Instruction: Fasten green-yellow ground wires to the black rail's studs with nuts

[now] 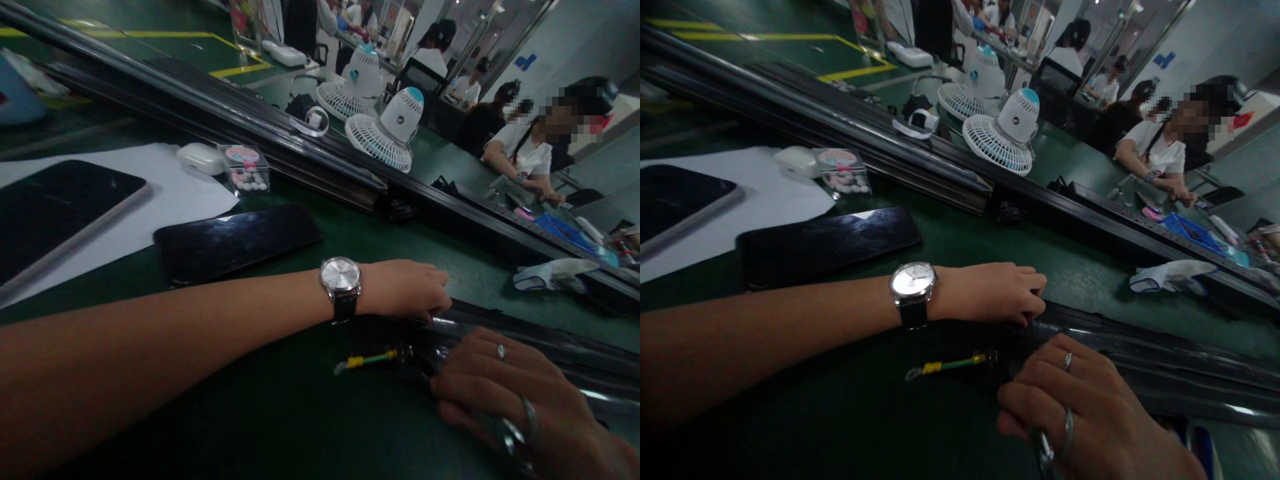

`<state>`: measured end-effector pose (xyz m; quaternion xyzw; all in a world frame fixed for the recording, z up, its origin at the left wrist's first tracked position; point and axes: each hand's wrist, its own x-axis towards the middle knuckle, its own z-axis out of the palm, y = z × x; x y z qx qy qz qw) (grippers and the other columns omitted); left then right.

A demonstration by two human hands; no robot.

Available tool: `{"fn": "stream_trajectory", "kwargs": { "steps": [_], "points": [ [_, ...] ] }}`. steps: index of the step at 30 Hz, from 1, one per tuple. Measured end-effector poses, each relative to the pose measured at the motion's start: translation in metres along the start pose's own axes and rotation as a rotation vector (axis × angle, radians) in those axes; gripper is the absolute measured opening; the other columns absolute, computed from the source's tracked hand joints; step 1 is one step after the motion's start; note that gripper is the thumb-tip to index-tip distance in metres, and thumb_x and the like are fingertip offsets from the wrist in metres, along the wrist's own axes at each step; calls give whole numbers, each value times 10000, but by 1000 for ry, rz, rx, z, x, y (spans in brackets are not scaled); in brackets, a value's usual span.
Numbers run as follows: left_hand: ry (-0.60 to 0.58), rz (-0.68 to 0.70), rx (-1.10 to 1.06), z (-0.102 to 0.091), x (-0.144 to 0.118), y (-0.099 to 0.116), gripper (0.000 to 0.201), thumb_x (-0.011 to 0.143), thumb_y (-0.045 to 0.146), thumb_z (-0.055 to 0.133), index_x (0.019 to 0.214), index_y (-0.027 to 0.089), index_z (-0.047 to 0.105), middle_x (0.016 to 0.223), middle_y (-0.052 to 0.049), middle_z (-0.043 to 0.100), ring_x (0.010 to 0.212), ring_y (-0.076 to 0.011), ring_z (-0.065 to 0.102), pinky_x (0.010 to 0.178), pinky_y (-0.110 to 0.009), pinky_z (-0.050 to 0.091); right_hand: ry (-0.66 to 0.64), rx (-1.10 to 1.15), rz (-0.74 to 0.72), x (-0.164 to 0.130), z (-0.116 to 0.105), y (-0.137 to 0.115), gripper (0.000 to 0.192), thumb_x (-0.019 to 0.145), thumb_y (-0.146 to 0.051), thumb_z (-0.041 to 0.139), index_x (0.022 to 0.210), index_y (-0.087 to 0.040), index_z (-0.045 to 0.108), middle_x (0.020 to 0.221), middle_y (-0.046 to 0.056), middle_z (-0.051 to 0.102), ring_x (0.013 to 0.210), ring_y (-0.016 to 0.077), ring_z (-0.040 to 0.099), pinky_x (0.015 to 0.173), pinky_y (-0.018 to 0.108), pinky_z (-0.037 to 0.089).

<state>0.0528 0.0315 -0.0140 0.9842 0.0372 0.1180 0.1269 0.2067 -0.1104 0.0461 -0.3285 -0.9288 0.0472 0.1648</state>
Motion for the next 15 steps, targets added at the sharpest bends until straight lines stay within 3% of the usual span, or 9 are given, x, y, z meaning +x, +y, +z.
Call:
{"fn": "stream_trajectory", "kwargs": {
  "steps": [3,7,12,15],
  "points": [
    [4,1,3,2,0,-1,44,913,229,723,945,200,715,1109,-58,651,990,-186,577,684,-296,393,-154,-5,-66,-7,-11,6,180,1014,-193,562,1146,-248,671,938,0,785,768,141,746,729,276,600],
    [-12,-5,1,1,0,-2,39,928,218,701,955,194,715,1112,-61,645,1003,-183,579,695,-291,397,-15,-59,49,-16,-13,4,154,1011,-223,575,1147,-216,646,959,37,786,910,187,760,806,307,609],
    [-3,1,-11,1,-1,-2,49,934,241,699,937,193,710,1108,-64,643,1003,-183,583,699,-291,402,111,-11,194,-11,-1,-1,94,1017,-279,577,1021,-233,659,820,4,782,723,156,766,621,242,608],
    [11,13,-11,2,0,-3,38,927,227,703,928,190,710,1100,-65,645,986,-182,588,686,-297,396,151,2,219,-8,3,-2,77,998,-285,618,1036,-230,657,835,7,799,709,161,777,591,234,610]
  ]
}}
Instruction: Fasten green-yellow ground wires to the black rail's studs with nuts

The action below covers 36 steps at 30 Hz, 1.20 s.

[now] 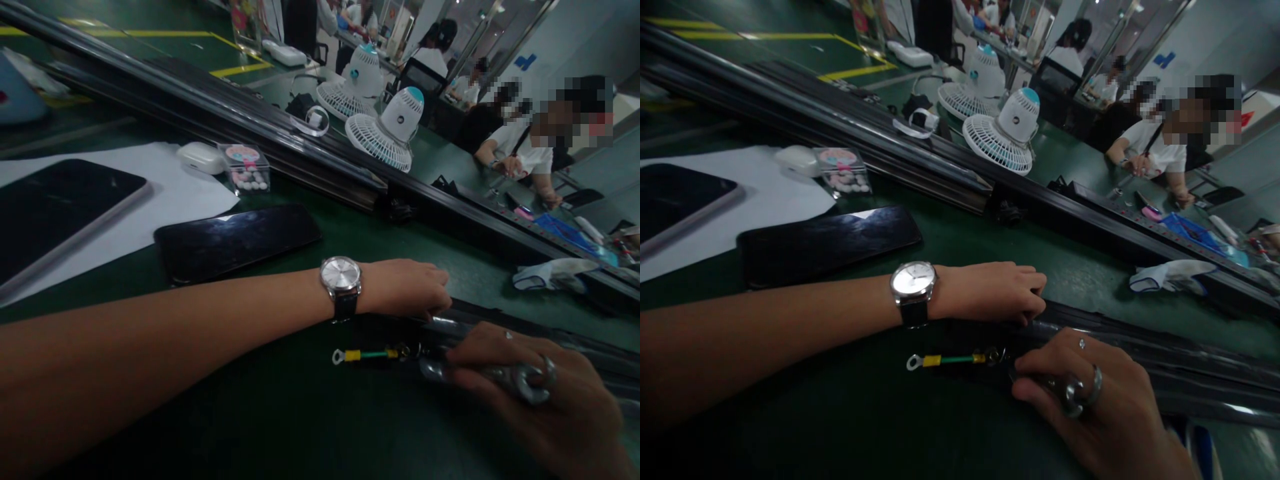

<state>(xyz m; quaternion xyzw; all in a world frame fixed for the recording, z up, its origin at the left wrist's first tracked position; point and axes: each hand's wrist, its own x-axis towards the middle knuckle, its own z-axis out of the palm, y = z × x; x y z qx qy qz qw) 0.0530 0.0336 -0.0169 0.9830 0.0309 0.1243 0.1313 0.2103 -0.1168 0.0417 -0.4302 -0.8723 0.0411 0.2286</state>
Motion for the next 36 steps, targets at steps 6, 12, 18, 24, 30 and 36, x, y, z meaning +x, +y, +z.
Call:
{"fn": "stream_trajectory", "kwargs": {
  "steps": [6,12,18,24,30,36],
  "points": [
    [37,14,-9,0,0,0,20,899,197,727,901,191,708,1082,-64,653,969,-185,597,652,-303,378,36,-42,57,0,4,-4,128,991,-356,640,1006,-234,674,808,3,803,684,172,785,520,223,591],
    [1,0,2,0,0,1,36,923,222,709,921,187,703,1097,-64,643,977,-180,588,677,-302,384,12,-33,-3,5,3,-4,134,1013,-327,610,975,-208,660,745,-3,780,617,137,757,519,200,577],
    [35,17,-4,2,0,-1,43,894,204,737,932,203,719,1088,-55,649,979,-185,586,663,-307,383,-201,-115,-308,5,-16,6,147,1031,-211,544,1109,-230,667,942,15,801,851,172,776,771,295,621],
    [21,4,0,-2,-1,1,3,913,194,709,915,192,710,1067,-54,651,948,-175,577,663,-302,379,-28,-63,-76,0,-11,4,114,1034,-292,555,979,-242,643,797,-3,775,728,157,765,684,262,614],
    [-18,-4,4,-3,0,1,24,923,212,707,936,192,707,1104,-60,643,985,-180,578,685,-293,392,29,-34,28,-2,1,0,74,999,-302,622,980,-236,653,789,-5,785,708,149,767,623,221,610],
    [-24,-1,9,-1,1,2,39,927,224,704,935,185,701,1111,-73,638,992,-193,586,689,-300,405,40,-43,31,2,5,-4,129,1016,-332,597,956,-232,651,744,11,783,636,162,765,495,219,576]
  ]
}}
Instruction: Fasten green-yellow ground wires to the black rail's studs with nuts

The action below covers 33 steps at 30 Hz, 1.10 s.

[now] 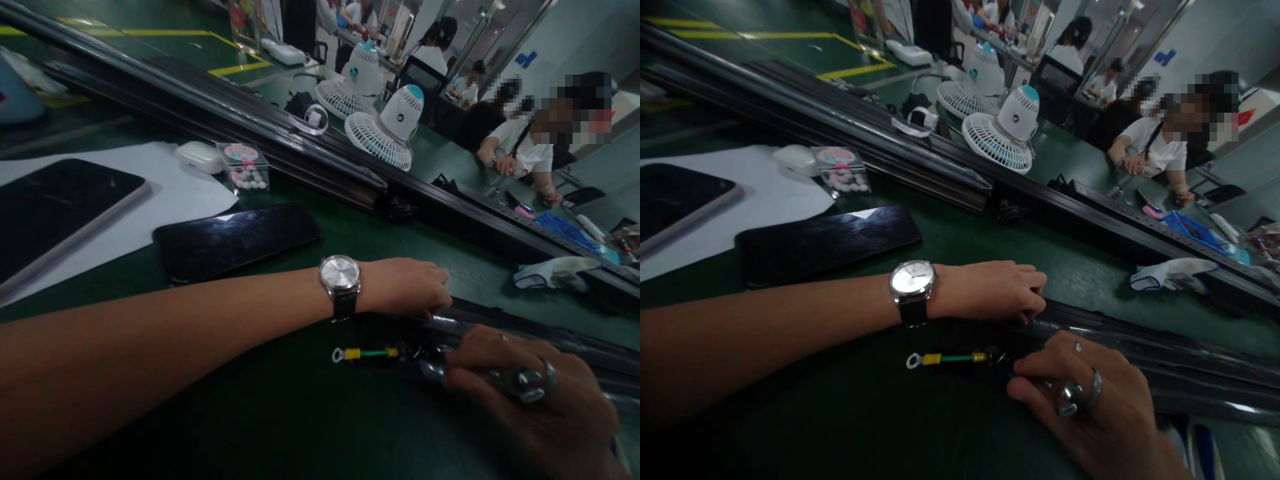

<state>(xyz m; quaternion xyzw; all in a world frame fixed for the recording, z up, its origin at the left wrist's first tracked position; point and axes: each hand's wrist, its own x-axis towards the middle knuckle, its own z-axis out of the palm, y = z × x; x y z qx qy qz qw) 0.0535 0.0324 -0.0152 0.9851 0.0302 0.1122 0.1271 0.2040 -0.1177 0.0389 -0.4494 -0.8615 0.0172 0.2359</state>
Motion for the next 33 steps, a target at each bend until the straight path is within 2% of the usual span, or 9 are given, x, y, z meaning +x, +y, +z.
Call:
{"fn": "stream_trajectory", "kwargs": {
  "steps": [4,11,15,17,21,23,26,31,33],
  "points": [
    [14,6,5,1,0,-1,40,913,214,719,934,185,702,1100,-71,643,984,-191,589,682,-300,405,12,-19,-15,0,1,-2,139,1021,-326,593,922,-241,640,673,-11,757,594,150,753,482,209,567],
    [13,1,11,3,1,-2,56,922,237,714,954,192,707,1107,-61,644,990,-187,586,678,-297,395,51,-53,-8,-1,4,-4,198,1024,-396,588,922,-237,649,711,-1,777,587,142,757,460,195,550],
    [2,-5,20,2,1,-2,66,921,248,719,957,194,706,1117,-64,639,996,-191,581,684,-302,398,43,-35,-36,1,7,-5,187,1043,-353,557,913,-235,622,662,-21,747,561,121,733,472,188,541],
    [-3,-4,22,1,0,-1,67,923,247,716,964,195,704,1123,-66,638,1003,-193,579,687,-303,400,13,-42,-79,2,5,-5,165,1051,-299,539,922,-226,612,664,-22,743,580,120,731,516,202,555],
    [19,-2,5,2,-1,-1,68,918,245,722,965,199,705,1115,-62,640,1005,-192,580,687,-304,400,-145,-59,-276,2,-7,-4,129,1057,-222,513,1041,-194,638,828,13,786,795,164,769,749,298,594],
    [26,-7,-5,2,-1,-1,53,912,235,727,948,202,707,1107,-56,642,1003,-188,582,686,-301,398,-181,-81,-319,2,-16,-2,134,1050,-189,514,1090,-185,641,884,23,788,859,172,764,827,326,582],
    [12,-9,1,1,-1,-1,35,916,219,719,940,199,705,1103,-56,642,1001,-186,583,692,-298,397,-149,-35,-261,2,-22,3,110,1024,-177,554,1085,-190,644,888,12,786,885,156,760,879,303,574],
    [8,-3,15,-1,-1,0,41,926,223,708,949,190,700,1111,-64,638,998,-187,584,699,-299,396,-54,-8,-82,3,-14,4,111,1012,-279,587,962,-213,661,789,10,782,709,132,758,640,209,595],
    [6,0,17,-1,-1,-1,58,922,229,715,960,188,701,1113,-70,637,1000,-193,584,694,-304,394,-43,2,-46,2,-11,2,100,1003,-295,608,956,-224,660,784,2,784,687,131,759,604,201,594]
  ]
}}
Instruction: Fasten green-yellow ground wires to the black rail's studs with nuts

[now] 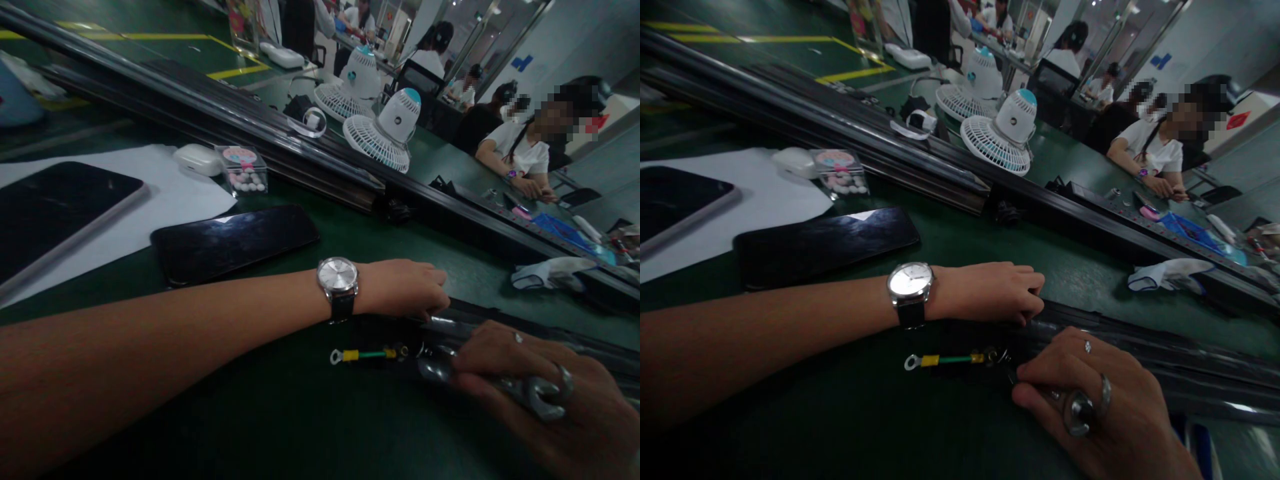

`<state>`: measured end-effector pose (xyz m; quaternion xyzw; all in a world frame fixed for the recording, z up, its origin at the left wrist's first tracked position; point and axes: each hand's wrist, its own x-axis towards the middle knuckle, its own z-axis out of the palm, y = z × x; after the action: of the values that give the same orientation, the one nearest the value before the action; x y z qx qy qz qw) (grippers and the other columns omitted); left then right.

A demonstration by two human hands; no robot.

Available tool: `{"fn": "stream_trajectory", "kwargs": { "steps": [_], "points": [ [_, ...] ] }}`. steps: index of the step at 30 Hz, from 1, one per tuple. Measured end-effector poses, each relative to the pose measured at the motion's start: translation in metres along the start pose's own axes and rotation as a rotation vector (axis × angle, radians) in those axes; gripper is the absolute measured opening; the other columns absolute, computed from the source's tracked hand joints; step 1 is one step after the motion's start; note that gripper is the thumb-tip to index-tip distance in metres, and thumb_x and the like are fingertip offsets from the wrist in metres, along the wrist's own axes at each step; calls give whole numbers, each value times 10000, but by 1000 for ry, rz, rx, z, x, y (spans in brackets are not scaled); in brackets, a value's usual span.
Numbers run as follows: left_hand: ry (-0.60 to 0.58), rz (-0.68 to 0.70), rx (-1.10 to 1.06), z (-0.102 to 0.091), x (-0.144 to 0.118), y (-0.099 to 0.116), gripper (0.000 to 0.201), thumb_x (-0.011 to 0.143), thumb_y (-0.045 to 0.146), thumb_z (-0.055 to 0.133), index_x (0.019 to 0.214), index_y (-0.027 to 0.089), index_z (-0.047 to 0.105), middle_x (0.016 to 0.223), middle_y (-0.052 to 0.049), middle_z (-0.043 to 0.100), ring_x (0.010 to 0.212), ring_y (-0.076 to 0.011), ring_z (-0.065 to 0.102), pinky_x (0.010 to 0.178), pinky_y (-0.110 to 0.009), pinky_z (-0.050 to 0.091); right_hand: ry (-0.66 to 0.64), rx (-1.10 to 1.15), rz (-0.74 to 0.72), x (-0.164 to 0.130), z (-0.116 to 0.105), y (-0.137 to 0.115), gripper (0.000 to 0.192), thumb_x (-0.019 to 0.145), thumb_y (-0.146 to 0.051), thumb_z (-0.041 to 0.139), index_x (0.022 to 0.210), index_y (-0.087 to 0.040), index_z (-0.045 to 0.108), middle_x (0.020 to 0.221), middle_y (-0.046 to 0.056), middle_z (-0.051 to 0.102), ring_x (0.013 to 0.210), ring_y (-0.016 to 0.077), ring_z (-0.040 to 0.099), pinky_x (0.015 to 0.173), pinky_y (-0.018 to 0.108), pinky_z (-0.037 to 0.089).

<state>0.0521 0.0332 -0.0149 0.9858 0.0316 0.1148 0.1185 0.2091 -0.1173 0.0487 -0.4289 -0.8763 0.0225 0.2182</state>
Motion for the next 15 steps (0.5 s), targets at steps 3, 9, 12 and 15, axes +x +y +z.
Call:
{"fn": "stream_trajectory", "kwargs": {
  "steps": [3,9,12,15],
  "points": [
    [10,10,-6,1,1,-1,50,923,231,713,950,192,701,1106,-69,639,985,-190,580,688,-304,393,41,3,46,-3,4,-2,65,984,-301,643,963,-240,651,787,-13,792,673,134,765,578,200,591],
    [5,-8,-25,3,2,-1,19,913,209,713,924,202,699,1096,-54,640,972,-181,572,670,-297,379,85,-1,141,-6,13,-4,122,1006,-359,611,950,-264,664,689,-50,767,570,132,742,480,203,552],
    [-4,-6,-26,2,2,-1,22,919,214,709,926,199,696,1104,-55,637,988,-186,569,677,-300,375,88,1,153,-3,16,-5,133,1013,-360,601,938,-267,660,667,-56,756,561,126,735,490,198,552],
    [-12,-10,-21,2,2,-1,29,922,221,707,938,198,698,1111,-56,637,995,-186,568,677,-300,370,85,-9,145,0,15,-7,142,1012,-358,607,924,-258,658,662,-48,755,560,127,734,477,195,540]
  ]
}}
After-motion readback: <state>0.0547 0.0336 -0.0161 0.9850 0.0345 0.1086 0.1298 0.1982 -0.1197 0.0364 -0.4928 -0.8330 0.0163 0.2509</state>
